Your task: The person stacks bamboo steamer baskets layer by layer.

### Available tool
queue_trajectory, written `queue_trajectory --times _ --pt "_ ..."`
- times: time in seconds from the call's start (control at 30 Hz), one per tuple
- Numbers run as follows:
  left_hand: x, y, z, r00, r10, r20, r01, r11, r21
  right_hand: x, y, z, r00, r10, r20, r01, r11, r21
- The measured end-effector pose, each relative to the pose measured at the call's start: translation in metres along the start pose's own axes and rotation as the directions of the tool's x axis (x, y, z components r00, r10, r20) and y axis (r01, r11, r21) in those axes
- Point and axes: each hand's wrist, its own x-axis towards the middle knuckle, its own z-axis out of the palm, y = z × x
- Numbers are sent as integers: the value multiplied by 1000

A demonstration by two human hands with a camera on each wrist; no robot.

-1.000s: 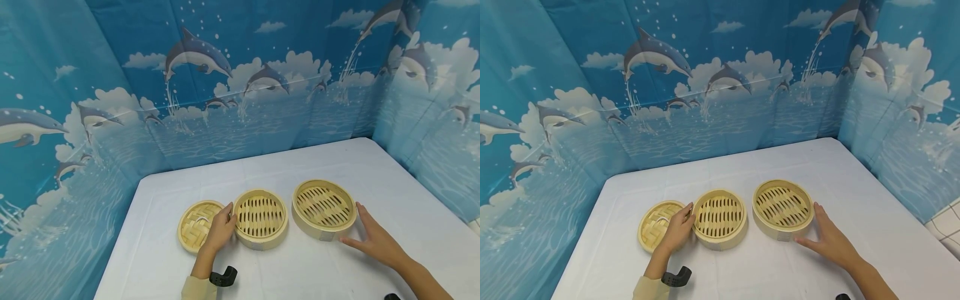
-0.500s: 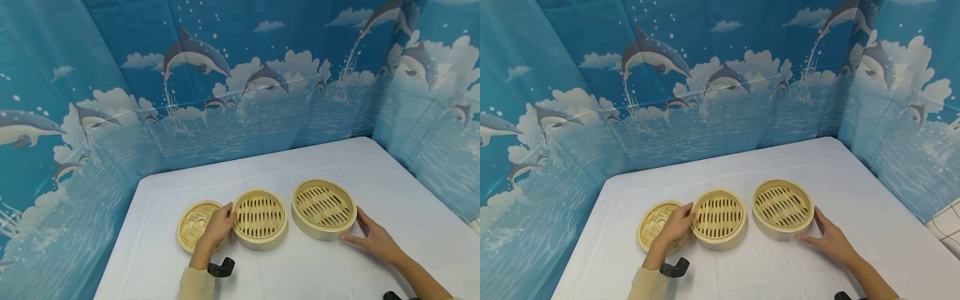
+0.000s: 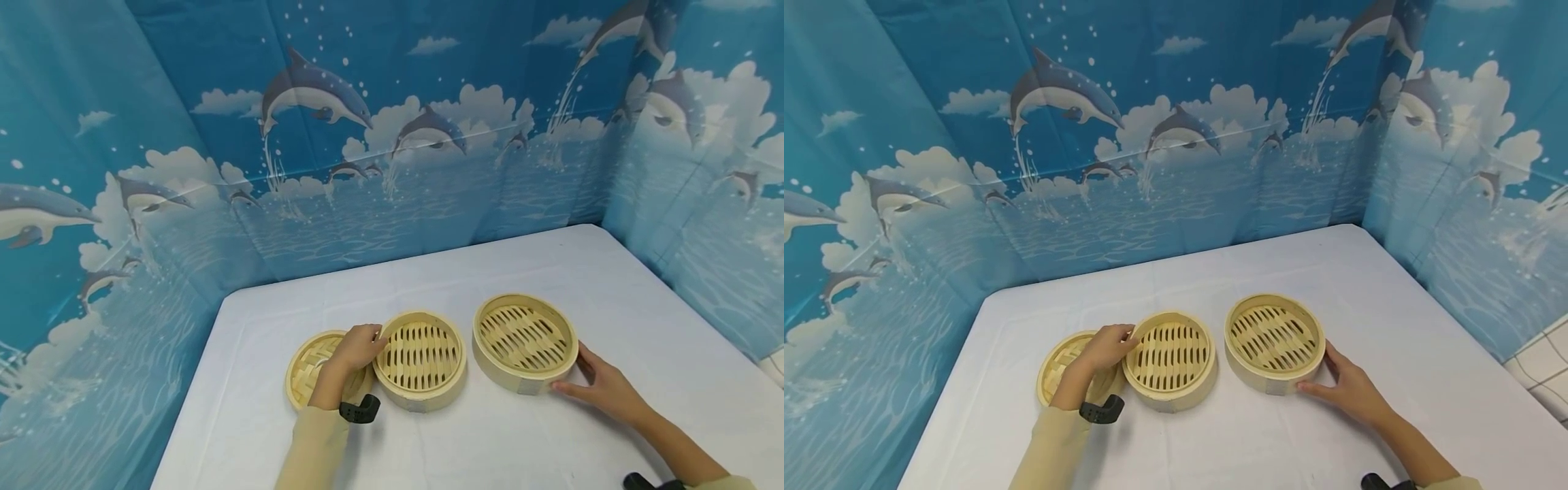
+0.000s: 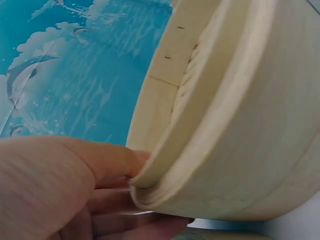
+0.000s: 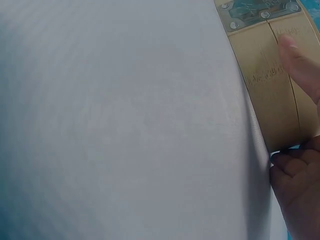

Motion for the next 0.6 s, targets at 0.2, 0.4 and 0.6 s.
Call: queue_trajectory --times 0.2,0.4,0.6 --pt "0 1 8 997 -34 -75 37 999 39 -3 -1 0 1000 15 9 -15 1000 0" --pt "1 0 8 992 20 -122 -21 1000 -2 -2 -2 0 1000 15 8 -16 1000 24" --pt "1 2 -3 990 63 -123 -72 995 -72 -2 -1 0 1000 -3 2 3 1000 20"
